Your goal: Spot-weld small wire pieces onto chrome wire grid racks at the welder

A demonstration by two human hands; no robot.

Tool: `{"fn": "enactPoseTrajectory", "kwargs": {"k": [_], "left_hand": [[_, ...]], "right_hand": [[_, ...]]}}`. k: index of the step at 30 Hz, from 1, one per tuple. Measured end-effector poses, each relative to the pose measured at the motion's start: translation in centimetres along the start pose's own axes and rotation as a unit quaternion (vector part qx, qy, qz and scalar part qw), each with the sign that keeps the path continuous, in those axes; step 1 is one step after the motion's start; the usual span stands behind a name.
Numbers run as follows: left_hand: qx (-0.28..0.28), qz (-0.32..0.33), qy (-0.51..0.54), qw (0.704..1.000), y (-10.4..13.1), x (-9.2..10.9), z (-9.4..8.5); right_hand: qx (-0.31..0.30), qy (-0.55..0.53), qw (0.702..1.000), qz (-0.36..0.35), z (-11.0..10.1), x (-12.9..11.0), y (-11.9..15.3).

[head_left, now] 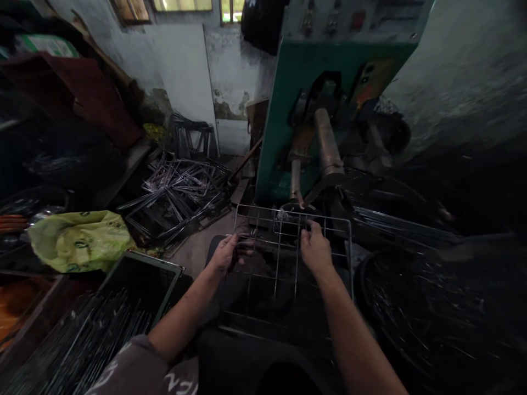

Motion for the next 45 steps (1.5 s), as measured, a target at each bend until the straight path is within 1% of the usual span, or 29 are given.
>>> {"fn": "enactPoseTrajectory", "kwargs": {"k": [6, 12, 16, 20, 26, 31, 35, 39, 43, 45], "left_hand": [[0.005, -0.008, 0.003, 1.0, -0.4, -0.8, -0.1], [0.007, -0.012, 0.007, 1.0, -1.0, -0.9, 0.0], [0.004, -0.009, 0.006, 1.0, -1.6, -0.9, 0.3], [0.012, -0.012, 0.014, 1.0, -2.0, -1.1, 0.1], [0.005, -0.003, 0.022, 1.0, -2.3, -1.0, 0.2], [0.017, -0.004, 0.023, 1.0, -2.3, -0.9, 0.3], [0.022, -0.007, 0.024, 0.999, -2.4, -0.9, 0.1], [0.014, -0.005, 0.014, 1.0, -2.5, -0.8, 0.2], [0.01, 0.004, 0.013, 1.0, -2.3, -0.5, 0.4], [0.003, 0.001, 0.016, 1.0, -2.1, -0.7, 0.7]], "right_hand": [[-0.004, -0.009, 1.0, -0.012, 0.4, 0.6, -0.5], [-0.03, -0.003, 1.0, 0.006, 0.9, 1.2, -0.9], [-0.047, 0.014, 0.999, 0.015, 0.9, 1.2, -1.5], [-0.054, 0.031, 0.998, 0.012, 0.9, 0.9, -2.2], [-0.074, 0.039, 0.996, 0.016, 1.2, 0.8, -2.9], [-0.063, 0.037, 0.997, 0.008, 1.1, 0.8, -3.1], [-0.065, 0.04, 0.997, 0.019, 1.3, 1.0, -3.0], [-0.057, 0.03, 0.997, 0.028, 1.3, 0.8, -3.0], [-0.049, 0.02, 0.998, 0.02, 1.1, 0.5, -2.9], [-0.046, 0.024, 0.998, 0.024, 0.9, 0.9, -2.6]]}}
Point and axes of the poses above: each hand's wrist, its own y-axis away from the middle knuckle, its own z-axis out of the palm, x = y × z, the point moved 10 cm from there along -y, towards the middle knuckle, and after that the axes turned 10 degrees about -z, right-handed, at the moved point
